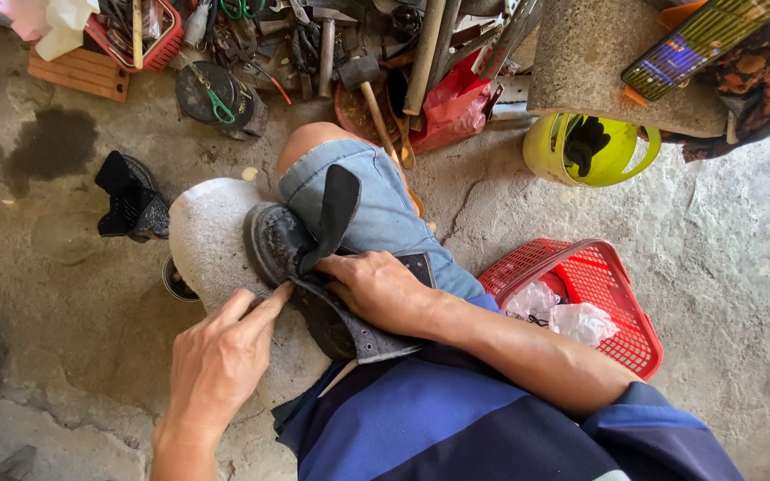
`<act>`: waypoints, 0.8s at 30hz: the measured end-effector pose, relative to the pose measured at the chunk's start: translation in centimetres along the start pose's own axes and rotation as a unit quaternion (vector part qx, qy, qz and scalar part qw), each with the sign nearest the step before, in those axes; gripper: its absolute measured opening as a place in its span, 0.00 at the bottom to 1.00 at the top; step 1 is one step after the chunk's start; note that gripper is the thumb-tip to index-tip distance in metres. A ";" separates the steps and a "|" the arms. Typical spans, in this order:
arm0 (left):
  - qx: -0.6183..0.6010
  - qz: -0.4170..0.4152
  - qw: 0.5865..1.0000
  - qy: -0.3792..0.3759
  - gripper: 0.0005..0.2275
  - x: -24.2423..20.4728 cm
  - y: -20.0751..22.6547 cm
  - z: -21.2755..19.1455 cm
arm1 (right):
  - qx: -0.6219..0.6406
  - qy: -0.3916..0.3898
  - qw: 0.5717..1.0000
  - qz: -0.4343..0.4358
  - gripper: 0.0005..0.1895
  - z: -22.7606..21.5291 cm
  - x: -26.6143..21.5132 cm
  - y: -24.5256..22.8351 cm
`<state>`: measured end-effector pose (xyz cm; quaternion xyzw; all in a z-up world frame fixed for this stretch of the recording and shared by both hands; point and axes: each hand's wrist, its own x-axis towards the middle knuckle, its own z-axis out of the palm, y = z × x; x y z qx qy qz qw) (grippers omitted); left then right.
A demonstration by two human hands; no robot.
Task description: Hand-sewing a leather boot using an awl and thread to repair the seam.
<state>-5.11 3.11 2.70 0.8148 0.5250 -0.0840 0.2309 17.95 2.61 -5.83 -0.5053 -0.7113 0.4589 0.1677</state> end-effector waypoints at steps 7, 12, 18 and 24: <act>0.124 0.008 0.992 0.030 0.08 0.0 1.2 2.2 | -0.010 0.027 0.998 -0.050 0.17 -0.7 -1.2 -0.3; 0.075 -0.012 0.993 0.092 0.08 0.8 2.4 2.0 | 0.003 0.029 0.997 -0.068 0.16 -0.7 -1.1 -0.1; 0.176 -0.233 0.957 0.007 0.37 -1.2 -0.2 0.8 | 0.034 0.049 0.996 -0.068 0.12 -2.0 -1.2 -0.7; 0.132 -0.385 0.913 0.039 0.32 -5.8 -3.9 1.1 | 0.010 0.027 0.995 -0.095 0.11 -3.2 -2.0 -1.3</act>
